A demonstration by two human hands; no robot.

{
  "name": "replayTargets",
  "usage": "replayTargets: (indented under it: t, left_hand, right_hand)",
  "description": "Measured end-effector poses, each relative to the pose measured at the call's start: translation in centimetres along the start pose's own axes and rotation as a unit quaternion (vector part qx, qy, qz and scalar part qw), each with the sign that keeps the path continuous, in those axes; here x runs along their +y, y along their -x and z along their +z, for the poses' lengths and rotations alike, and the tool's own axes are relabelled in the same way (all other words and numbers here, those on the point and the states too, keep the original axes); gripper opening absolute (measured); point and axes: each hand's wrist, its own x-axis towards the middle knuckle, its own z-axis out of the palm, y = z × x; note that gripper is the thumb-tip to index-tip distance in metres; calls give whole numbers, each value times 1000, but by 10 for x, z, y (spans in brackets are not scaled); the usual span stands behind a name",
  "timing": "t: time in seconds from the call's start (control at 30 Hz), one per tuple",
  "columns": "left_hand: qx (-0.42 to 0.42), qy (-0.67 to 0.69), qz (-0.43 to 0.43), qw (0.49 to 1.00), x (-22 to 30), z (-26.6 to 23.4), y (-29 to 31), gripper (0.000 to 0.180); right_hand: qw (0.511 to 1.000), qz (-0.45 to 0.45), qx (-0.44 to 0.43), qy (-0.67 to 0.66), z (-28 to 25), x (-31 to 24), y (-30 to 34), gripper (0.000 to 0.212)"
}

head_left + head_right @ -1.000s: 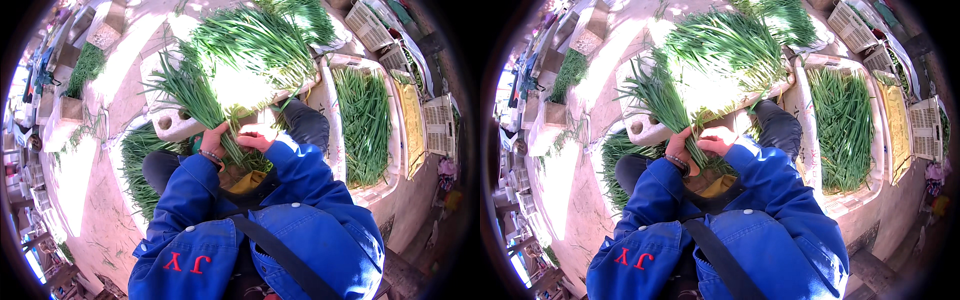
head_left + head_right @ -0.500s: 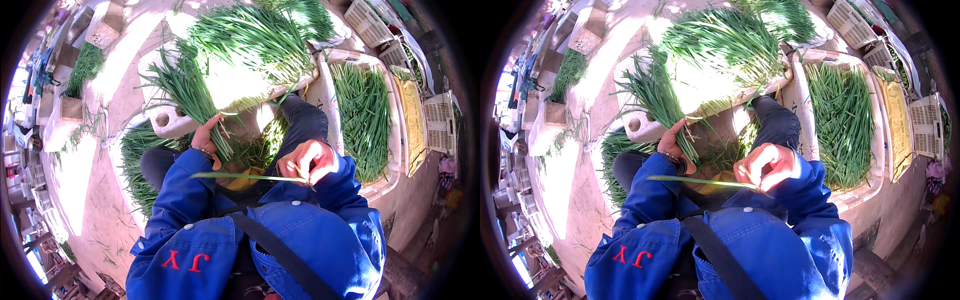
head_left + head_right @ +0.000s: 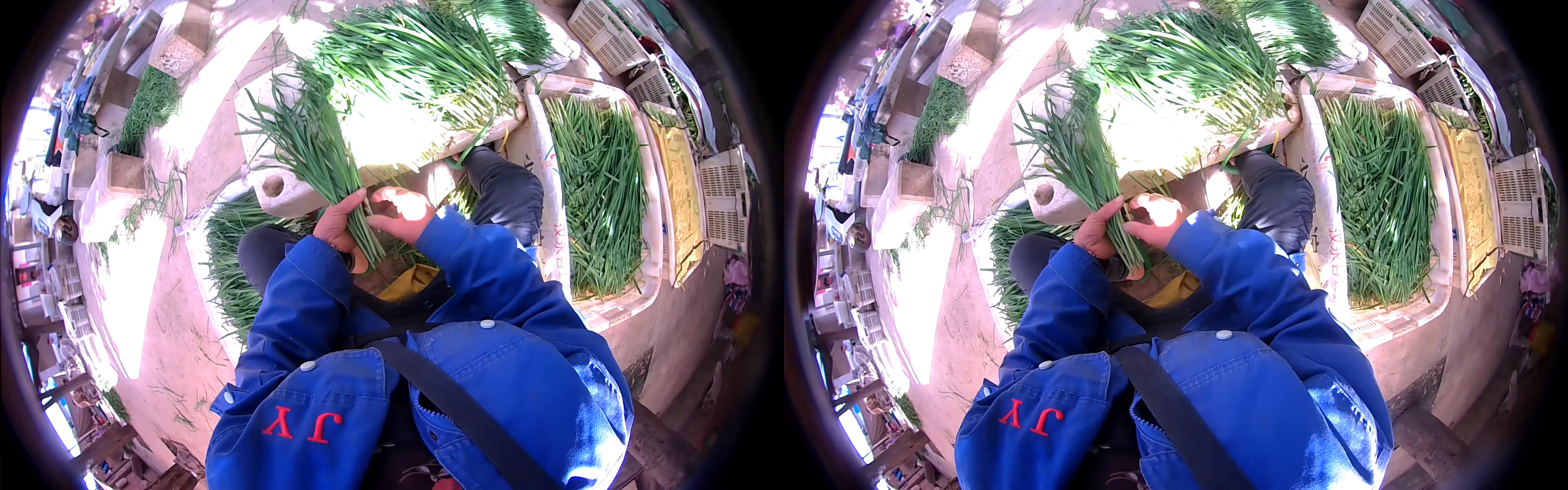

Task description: The person sorts bunches of green garlic chives by hand, picking out individual blades and placing the cleaned bunches into plastic crates.

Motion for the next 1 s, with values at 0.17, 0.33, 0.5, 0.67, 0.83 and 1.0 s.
replayTargets:
  t: [0.17,0.33,0.5,0.67,0.83,1.0]
  left_hand:
    - [0,-9,-5,1000,0,6,10,14]
    - [-20,6,-24,1000,6,5,9,14]
    - [-55,13,-9,998,3,4,6,11]
    - [-96,26,-8,995,7,-8,7,10]
    - [-25,41,11,999,1,3,13,23]
    - [-99,103,-24,989,4,-9,5,31]
  right_hand:
    - [988,52,-133,58,-2,1,6,22]
    - [918,66,-387,56,-29,-2,35,20]
    - [829,56,-327,450,-47,19,40,21]
    - [938,134,-20,319,-63,26,36,35]
    - [967,244,-61,-31,-29,93,6,39]
    - [928,302,-108,-189,-37,51,28,31]
